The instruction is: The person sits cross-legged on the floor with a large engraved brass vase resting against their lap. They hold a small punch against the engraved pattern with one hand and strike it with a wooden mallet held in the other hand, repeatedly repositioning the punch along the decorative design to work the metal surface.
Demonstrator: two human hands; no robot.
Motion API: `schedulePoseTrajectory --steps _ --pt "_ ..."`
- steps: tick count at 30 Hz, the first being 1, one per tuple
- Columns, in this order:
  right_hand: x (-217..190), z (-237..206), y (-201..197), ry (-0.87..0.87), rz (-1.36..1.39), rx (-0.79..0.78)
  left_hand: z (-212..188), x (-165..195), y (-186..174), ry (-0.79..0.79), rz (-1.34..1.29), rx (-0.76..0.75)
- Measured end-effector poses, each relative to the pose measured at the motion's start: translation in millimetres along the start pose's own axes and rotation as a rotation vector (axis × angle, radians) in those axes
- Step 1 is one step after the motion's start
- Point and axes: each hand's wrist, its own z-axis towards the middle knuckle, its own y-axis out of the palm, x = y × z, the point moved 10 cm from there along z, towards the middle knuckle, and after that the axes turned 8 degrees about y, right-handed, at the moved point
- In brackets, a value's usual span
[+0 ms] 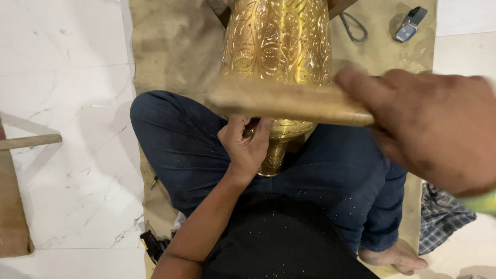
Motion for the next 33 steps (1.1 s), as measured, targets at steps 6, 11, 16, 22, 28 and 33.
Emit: schedulePoseTrajectory --steps 6,11,16,22,28,33 --pt "-4 -8 -39 -0.029 0.2 0.264 -4 -10 -2 0.013 0.002 0.033" --pt "-6 -8 -49 -0.118 0.492 0.355 -8 -17 -3 -0.021 -0.001 0.029" --pt "1 -20 -73 -0.234 0.77 0.579 -8 -15 -5 0.011 -0.004 0.041" --pt "-3 -18 -70 -0.204 0.568 0.552 -4 -13 -6 -0.028 -0.002 0.06" --pt "-4 -7 -47 -0.053 0.083 0.419 -2 -7 -3 -0.027 -0.044 0.041" --pt "-3 -3 -27 0.032 -0.036 0.222 -3 -10 -4 -0.04 -0.055 0.049"
